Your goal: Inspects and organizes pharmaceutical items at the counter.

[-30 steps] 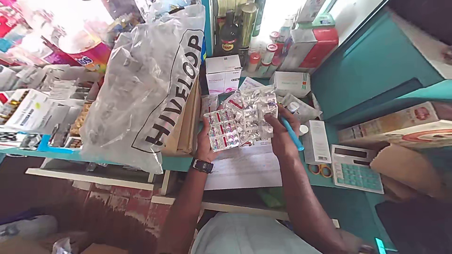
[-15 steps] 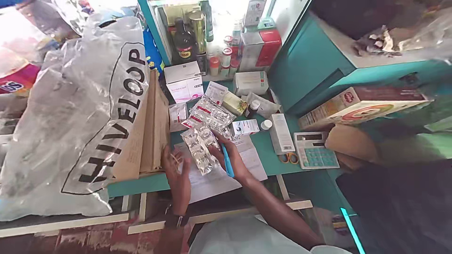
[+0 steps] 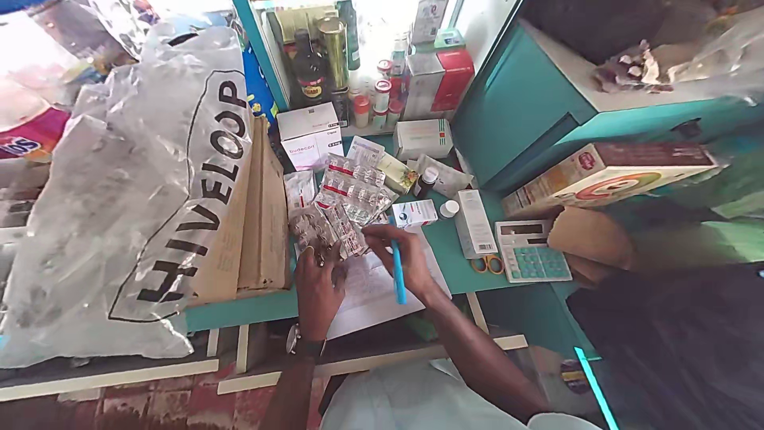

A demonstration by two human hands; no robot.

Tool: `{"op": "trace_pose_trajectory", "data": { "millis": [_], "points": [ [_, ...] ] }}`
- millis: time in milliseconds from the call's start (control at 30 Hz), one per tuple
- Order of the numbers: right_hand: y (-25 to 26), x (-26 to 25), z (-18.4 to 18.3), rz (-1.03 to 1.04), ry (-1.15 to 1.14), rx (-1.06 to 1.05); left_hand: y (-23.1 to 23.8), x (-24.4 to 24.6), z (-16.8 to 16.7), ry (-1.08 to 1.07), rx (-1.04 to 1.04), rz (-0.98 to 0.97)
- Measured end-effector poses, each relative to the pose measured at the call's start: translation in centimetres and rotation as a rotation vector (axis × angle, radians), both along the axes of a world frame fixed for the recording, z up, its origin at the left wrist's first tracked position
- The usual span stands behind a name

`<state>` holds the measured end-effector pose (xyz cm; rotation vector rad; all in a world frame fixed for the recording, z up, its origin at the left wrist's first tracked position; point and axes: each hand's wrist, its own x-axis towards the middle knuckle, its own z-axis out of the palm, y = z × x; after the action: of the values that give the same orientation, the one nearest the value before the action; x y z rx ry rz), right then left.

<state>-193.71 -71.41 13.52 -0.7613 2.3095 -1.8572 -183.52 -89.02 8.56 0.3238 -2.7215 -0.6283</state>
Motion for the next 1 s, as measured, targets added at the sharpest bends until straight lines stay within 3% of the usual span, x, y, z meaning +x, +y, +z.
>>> {"op": "trace_pose_trajectory", "data": {
  "millis": [100,200,300,367,433,533,700,867,933,1000],
  "points": [
    [1.1,-3.9,1.2,-0.195,0.188,0.136,0.6,-0.6,0.6,0.064,0.024,-0.030],
    [-1.0,-11.0,3.4,-0.296,0.319,0.358,2.0,-2.3,1.5,0.117,-0.038,-0.090],
    [-4.4,-17.5,4.0,-0.269,0.152,0.684,3.2,-5.0,1.8,0.115,-0.102,-0.193],
    [-5.3,-18.9,4.4,-0.282,0.077,0.757,3.4,-5.8,1.2,0.094,-0.154,-0.212],
    [-4.3,-18.0,6.0,-0.389,0.150,0.610,3.2,-5.9,0.4,0.115,-0.154,-0.197],
    [-0.5,-15.2,8.0,-0.476,0.249,0.208,3.4,-5.7,-0.6,0.156,-0.140,-0.164],
    [1.2,-14.5,7.1,-0.411,-0.015,-0.375,3.4,-6.0,-1.5,0.109,-0.174,-0.160],
    [1.7,-14.0,6.6,-0.404,-0.054,-0.456,3.4,-5.9,-1.4,0.129,-0.142,-0.158],
    [1.7,-12.4,6.3,-0.364,-0.069,-0.395,3.4,-5.0,-0.6,0.257,0.054,-0.127],
    [1.5,-9.3,5.3,-0.285,-0.095,-0.338,3.5,-4.2,1.3,0.381,0.422,-0.090]
  ]
}}
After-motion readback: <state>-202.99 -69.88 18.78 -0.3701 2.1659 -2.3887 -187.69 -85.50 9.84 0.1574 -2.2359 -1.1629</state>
